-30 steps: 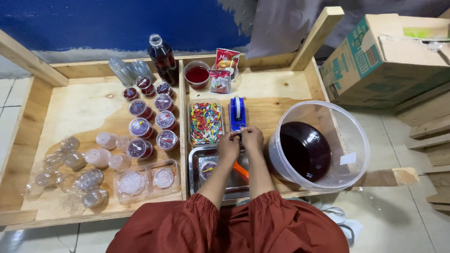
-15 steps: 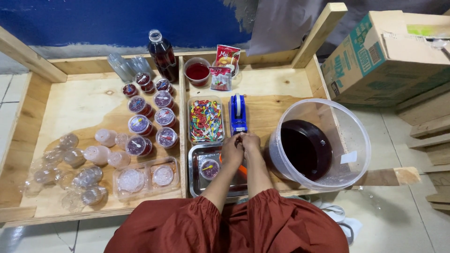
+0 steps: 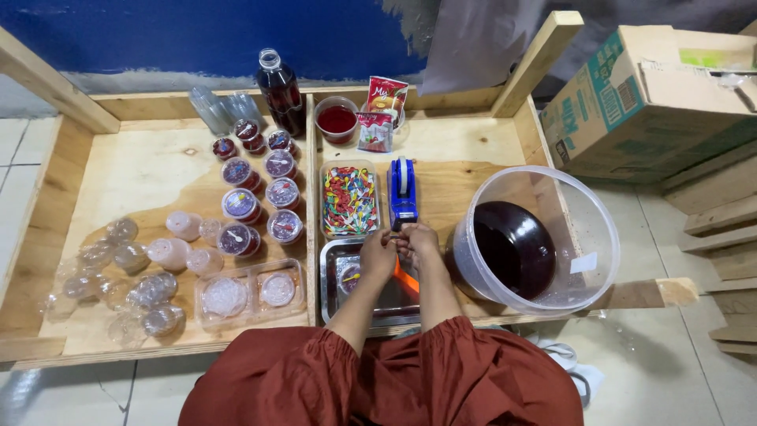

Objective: The person scoops a dark liquid from a large container into small plastic cups using an orange ladle. They then place a lid on each filled cup and set it aside on the wooden table.

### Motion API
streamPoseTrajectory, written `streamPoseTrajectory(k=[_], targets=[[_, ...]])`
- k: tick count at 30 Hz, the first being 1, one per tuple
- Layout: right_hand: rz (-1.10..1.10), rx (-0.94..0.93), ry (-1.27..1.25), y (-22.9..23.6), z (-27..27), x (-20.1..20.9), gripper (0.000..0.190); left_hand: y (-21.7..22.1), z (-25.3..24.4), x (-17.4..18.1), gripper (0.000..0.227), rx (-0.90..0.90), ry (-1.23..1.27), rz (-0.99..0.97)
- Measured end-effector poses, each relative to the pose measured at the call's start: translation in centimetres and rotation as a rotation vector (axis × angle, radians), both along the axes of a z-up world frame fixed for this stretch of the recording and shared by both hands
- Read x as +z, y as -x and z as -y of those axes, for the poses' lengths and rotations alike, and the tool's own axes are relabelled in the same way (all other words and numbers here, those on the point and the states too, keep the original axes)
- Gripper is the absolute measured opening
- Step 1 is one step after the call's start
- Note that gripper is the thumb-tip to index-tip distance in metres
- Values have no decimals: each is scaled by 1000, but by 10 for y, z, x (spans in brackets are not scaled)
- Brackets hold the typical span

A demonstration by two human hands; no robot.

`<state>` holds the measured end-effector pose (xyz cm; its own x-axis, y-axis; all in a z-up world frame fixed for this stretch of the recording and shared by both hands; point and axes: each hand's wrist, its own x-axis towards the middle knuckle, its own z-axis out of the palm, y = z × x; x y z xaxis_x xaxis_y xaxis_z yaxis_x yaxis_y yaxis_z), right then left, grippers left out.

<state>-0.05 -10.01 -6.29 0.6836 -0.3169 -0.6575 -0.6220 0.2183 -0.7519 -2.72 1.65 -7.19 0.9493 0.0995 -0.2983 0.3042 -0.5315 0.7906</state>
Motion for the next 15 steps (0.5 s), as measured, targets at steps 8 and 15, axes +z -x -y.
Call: streamPoseTrajectory(k=[8, 15], targets=[[135, 204, -96, 44, -49, 50, 11, 47, -58, 78, 25, 99, 80, -6], [176, 150, -231, 87, -76, 62, 15, 71, -81, 59, 21, 137, 26, -66]])
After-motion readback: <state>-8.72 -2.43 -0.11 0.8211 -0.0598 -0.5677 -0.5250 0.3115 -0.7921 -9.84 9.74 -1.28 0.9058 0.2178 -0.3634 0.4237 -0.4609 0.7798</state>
